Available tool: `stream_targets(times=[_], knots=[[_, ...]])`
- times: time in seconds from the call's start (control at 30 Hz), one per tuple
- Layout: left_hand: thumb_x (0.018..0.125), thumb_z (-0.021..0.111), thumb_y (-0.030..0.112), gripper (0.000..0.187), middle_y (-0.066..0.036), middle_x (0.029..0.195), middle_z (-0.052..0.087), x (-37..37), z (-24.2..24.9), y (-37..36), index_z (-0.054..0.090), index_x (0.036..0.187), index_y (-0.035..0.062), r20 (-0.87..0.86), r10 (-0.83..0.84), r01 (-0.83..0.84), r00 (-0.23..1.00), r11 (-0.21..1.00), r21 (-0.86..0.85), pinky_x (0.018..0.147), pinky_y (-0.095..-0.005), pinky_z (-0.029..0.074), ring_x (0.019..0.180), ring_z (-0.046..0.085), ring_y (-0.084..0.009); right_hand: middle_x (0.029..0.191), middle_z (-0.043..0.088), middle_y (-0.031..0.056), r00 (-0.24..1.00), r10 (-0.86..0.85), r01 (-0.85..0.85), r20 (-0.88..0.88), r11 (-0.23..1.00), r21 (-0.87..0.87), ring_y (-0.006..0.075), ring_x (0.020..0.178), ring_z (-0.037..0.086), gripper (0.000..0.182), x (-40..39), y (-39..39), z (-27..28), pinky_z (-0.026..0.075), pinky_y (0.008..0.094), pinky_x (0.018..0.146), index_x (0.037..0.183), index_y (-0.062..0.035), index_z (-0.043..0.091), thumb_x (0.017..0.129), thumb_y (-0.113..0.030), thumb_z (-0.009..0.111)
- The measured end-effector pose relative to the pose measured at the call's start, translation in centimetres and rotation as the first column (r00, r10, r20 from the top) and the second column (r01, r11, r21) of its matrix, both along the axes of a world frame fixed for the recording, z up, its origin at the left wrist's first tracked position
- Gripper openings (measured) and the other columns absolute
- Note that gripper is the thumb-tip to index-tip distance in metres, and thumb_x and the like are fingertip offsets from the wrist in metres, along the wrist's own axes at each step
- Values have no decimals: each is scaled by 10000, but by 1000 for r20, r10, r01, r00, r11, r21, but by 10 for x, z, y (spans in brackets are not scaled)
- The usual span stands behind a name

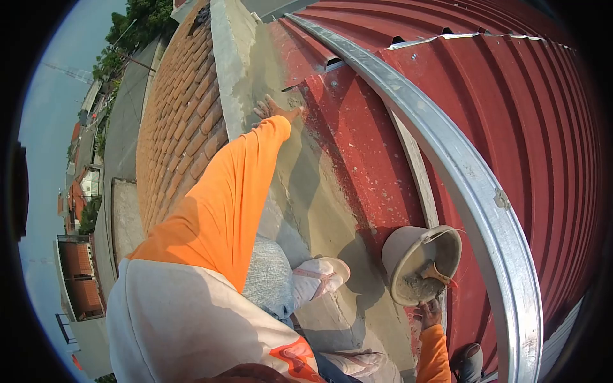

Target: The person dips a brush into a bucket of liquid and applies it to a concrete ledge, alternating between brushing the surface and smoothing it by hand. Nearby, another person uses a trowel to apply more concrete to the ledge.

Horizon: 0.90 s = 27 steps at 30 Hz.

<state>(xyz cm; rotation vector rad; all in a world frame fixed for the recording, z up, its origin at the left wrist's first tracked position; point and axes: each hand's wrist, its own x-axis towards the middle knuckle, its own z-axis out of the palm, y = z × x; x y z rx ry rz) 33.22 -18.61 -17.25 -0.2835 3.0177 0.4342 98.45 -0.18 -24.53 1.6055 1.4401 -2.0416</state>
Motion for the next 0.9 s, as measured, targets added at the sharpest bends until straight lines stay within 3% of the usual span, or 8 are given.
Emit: stream_targets(times=[0.2, 0.27, 0.4, 0.47, 0.57, 0.7, 0.77, 0.9], knots=[[588, 710, 503, 1091, -123, 1456, 10, -7, -4, -9, 56, 1400, 183, -37, 257, -245, 966, 950, 195, 1043, -546, 86, 1334, 4, -338, 803, 558, 23, 999, 33, -33, 18, 999, 12, 115, 619, 546, 282, -2, 0, 4, 467, 245, 539, 990, -55, 504, 828, -265, 599], [613, 704, 469, 1050, -134, 1454, 1, -7, -3, -12, 72, 1399, 176, -228, 33, -90, 973, 965, -246, 1050, -526, 93, 1333, 13, -343, 799, 560, 25, 999, 29, -29, 19, 1000, 8, 114, 619, 548, 270, -3, -1, 2, 468, 246, 538, 986, -55, 506, 832, -258, 594], [635, 682, 462, 1020, -131, 1455, 14, -12, -12, -6, 79, 1398, 155, -57, 104, -102, 993, 994, 27, 1062, -496, 64, 1335, 8, -338, 788, 566, 28, 999, 50, -50, 23, 998, 25, 114, 613, 551, 236, -3, 0, 4, 473, 249, 533, 976, -51, 510, 843, -233, 578], [652, 657, 449, 980, -110, 1460, 17, -14, -16, -14, 95, 1396, 148, -172, -42, -2, 984, 968, -249, 1056, -508, 48, 1339, 3, -317, 783, 569, 30, 1000, 17, -17, 1, 1000, 21, 115, 607, 552, 222, -4, -1, 5, 477, 249, 528, 976, -45, 511, 847, -215, 572], [683, 631, 407, 924, -104, 1460, 36, -25, -26, -15, 108, 1394, 133, -129, -26, 21, 991, 999, -37, 1065, -475, 63, 1344, 20, -287, 783, 567, 29, 1000, -7, 7, -4, 1000, -1, 116, 606, 552, 227, -6, -1, 7, 476, 245, 524, 980, -41, 514, 842, -209, 580], [707, 608, 365, 884, -103, 1459, 46, -25, -26, -19, 109, 1390, 106, -189, -149, 110, 971, 973, -203, 1072, -449, 73, 1345, 40, -268, 779, 565, 25, 1000, -5, 5, -4, 1000, 0, 115, 607, 551, 262, -8, -1, 10, 472, 244, 523, 1001, -44, 515, 827, -219, 603], [716, 598, 348, 873, -102, 1458, 53, -26, -26, -18, 107, 1386, 83, -197, -123, 121, 973, 992, -23, 1070, -453, 75, 1344, 47, -269, 776, 564, 24, 1000, -5, 5, 0, 1000, 2, 115, 608, 550, 275, -10, 0, 11, 471, 245, 524, 1008, -45, 515, 823, -226, 609], [715, 599, 368, 871, -116, 1451, 88, -18, -18, -16, 123, 1382, 73, -223, -191, 140, 956, 964, -226, 1073, -428, 103, 1343, 55, -262, 782, 558, 19, 1000, 5, -4, 6, 1000, -6, 114, 619, 548, 288, -10, 0, 12, 470, 249, 533, 1015, -48, 514, 820, -234, 614]])
